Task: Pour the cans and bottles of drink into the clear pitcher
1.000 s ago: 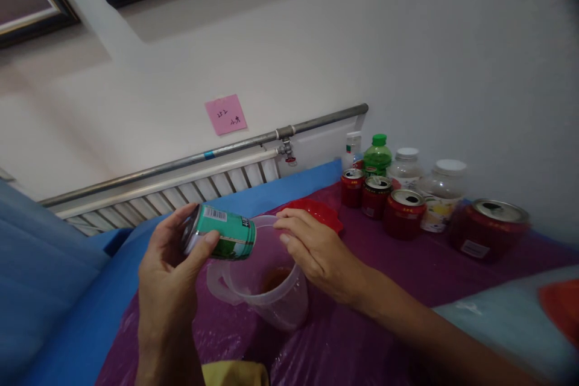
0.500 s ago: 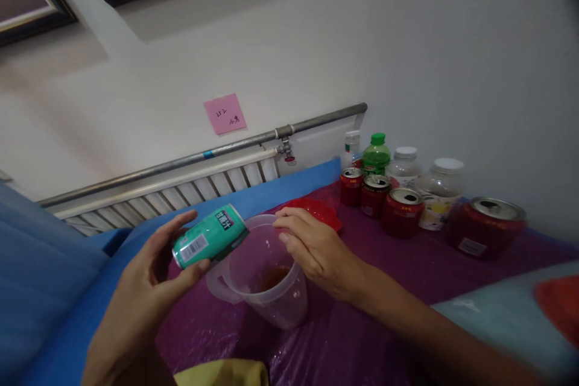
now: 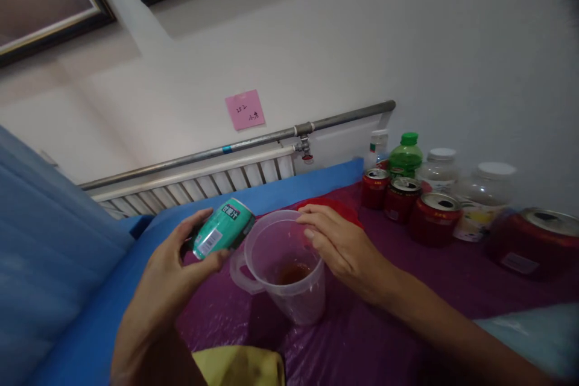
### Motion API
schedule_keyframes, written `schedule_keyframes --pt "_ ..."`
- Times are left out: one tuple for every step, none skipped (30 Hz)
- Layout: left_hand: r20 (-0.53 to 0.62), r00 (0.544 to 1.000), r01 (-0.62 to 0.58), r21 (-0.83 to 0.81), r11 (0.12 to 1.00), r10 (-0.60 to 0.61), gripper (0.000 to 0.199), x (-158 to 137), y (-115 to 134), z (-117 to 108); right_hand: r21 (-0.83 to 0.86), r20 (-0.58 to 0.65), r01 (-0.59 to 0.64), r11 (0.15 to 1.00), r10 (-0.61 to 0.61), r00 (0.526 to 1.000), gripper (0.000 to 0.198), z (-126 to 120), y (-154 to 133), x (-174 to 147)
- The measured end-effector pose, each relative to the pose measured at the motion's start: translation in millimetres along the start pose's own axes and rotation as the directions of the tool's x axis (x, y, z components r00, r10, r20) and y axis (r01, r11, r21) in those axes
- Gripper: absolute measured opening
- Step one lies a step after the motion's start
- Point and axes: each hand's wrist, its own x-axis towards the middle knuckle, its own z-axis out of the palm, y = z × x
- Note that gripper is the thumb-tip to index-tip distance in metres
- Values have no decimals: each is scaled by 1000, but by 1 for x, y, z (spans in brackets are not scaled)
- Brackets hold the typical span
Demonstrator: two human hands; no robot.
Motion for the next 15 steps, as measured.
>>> schedule_keyframes --pt "-13 1000 17 35 999 -17 66 4 -3 1 -6 -2 5 1000 -5 1000 26 1 1 0" --pt "-36 999 39 73 997 -37 66 8 -6 2 -11 -3 8 1000 -8 1000 27 1 2 0" --pt "-69 996 60 80 995 -54 65 13 -10 4 -13 -5 11 1000 -11 1000 27 1 2 0" --pt "-118 990 77 22 997 -73 64 17 -14 6 -14 -7 10 1000 -10 1000 27 2 3 0" --pt "-155 982 94 -83 992 -106 62 22 -18 8 -15 -9 6 1000 -6 1000 27 2 3 0" --pt "-168 974 109 -227 968 -150 58 27 -21 10 -16 -10 3 1000 -3 1000 27 2 3 0" --pt "-163 968 115 -395 911 -193 53 31 -24 11 -17 -12 0 1000 -1 1000 27 2 2 0" --pt "-149 961 112 -557 823 -232 45 34 -26 12 -17 -15 -2 1000 2 1000 27 1 2 0" --pt "-131 955 104 -688 719 -264 37 37 -28 12 -19 -16 -5 1000 4 1000 27 1 1 0" --pt "-123 949 90 -778 622 -290 30 39 -29 12 -20 -15 -7 1000 6 1000 27 1 1 0" --pt "-125 943 69 -832 550 -307 25 41 -30 11 -23 -15 -10 1000 9 1000 27 1 1 0" --pt "-133 938 53 -858 511 -320 22 43 -31 11 -26 -14 -14 1000 13 1000 27 1 1 -1" --pt "-144 933 43 -864 501 -329 20 45 -33 11 -31 -12 -17 999 17 1000 27 2 1 -1" --pt "-152 931 41 -859 510 -331 19 48 -37 12 -35 -12 -18 999 18 1000 27 2 2 -1" --pt "-162 930 41 -846 532 -330 19 52 -43 14 -38 -14 -18 999 17 1000 27 2 2 -1"
